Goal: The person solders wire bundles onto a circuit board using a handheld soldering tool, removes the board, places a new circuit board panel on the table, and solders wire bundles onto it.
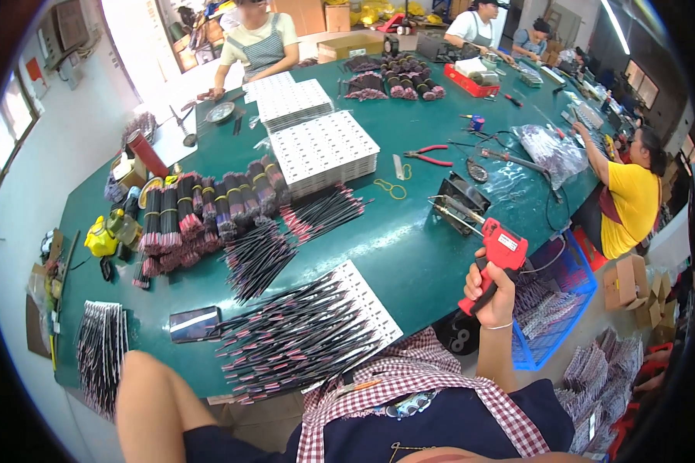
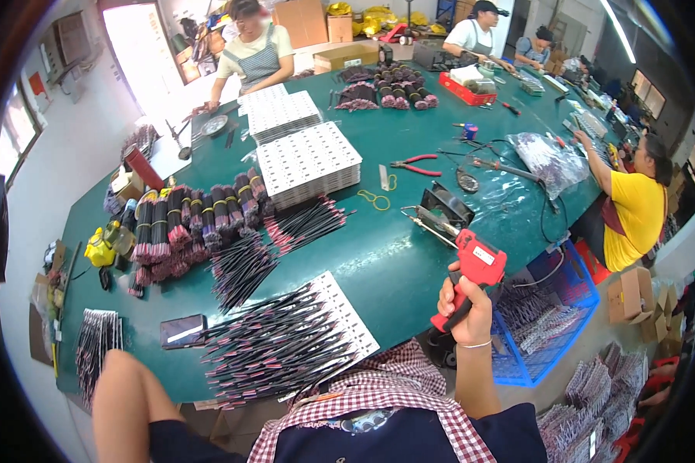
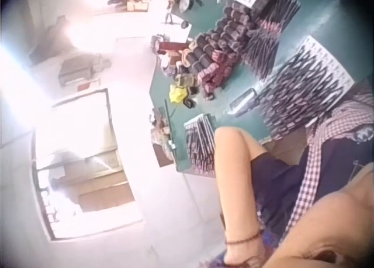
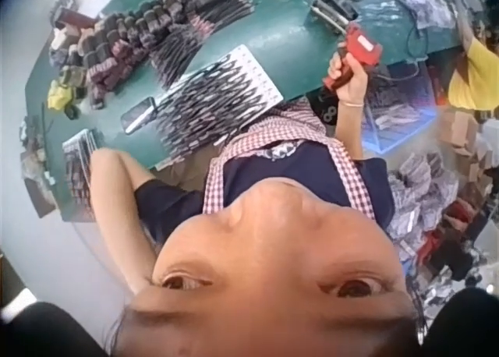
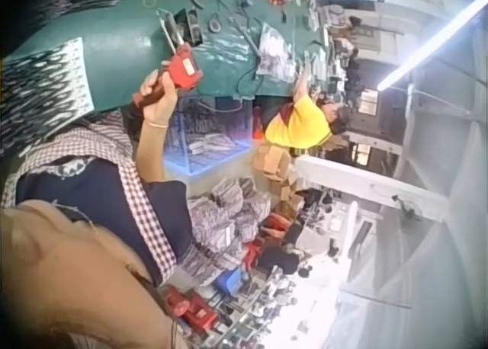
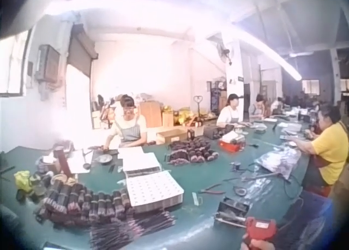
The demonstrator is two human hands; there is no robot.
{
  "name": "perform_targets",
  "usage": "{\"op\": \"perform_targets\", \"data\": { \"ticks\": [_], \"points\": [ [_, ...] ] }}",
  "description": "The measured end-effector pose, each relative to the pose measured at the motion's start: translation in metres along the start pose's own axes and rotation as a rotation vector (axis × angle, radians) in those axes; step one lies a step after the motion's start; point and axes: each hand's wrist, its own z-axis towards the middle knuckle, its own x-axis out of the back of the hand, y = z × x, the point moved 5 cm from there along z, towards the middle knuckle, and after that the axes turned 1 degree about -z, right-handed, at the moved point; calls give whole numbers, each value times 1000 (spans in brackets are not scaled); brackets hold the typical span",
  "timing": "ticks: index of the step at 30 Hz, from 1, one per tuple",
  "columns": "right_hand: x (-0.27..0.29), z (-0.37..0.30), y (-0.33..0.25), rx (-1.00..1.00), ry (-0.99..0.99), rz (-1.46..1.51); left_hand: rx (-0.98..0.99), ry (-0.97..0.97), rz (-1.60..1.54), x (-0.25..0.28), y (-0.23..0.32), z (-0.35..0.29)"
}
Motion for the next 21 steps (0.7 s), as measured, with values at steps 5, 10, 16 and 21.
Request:
{"op": "perform_targets", "data": {
  "ticks": [5,10,16,21],
  "points": [
    [12,1,12,-32,-7,55,-64,13,8,7,25,-6],
    [33,-11,10,6,24,65,797,-456,-229,-45,-52,-162],
    [45,-23,10,7,68,30,1209,-711,12,25,-119,-353],
    [57,-25,11,-4,117,26,1119,-949,182,45,-133,-399]
  ]
}}
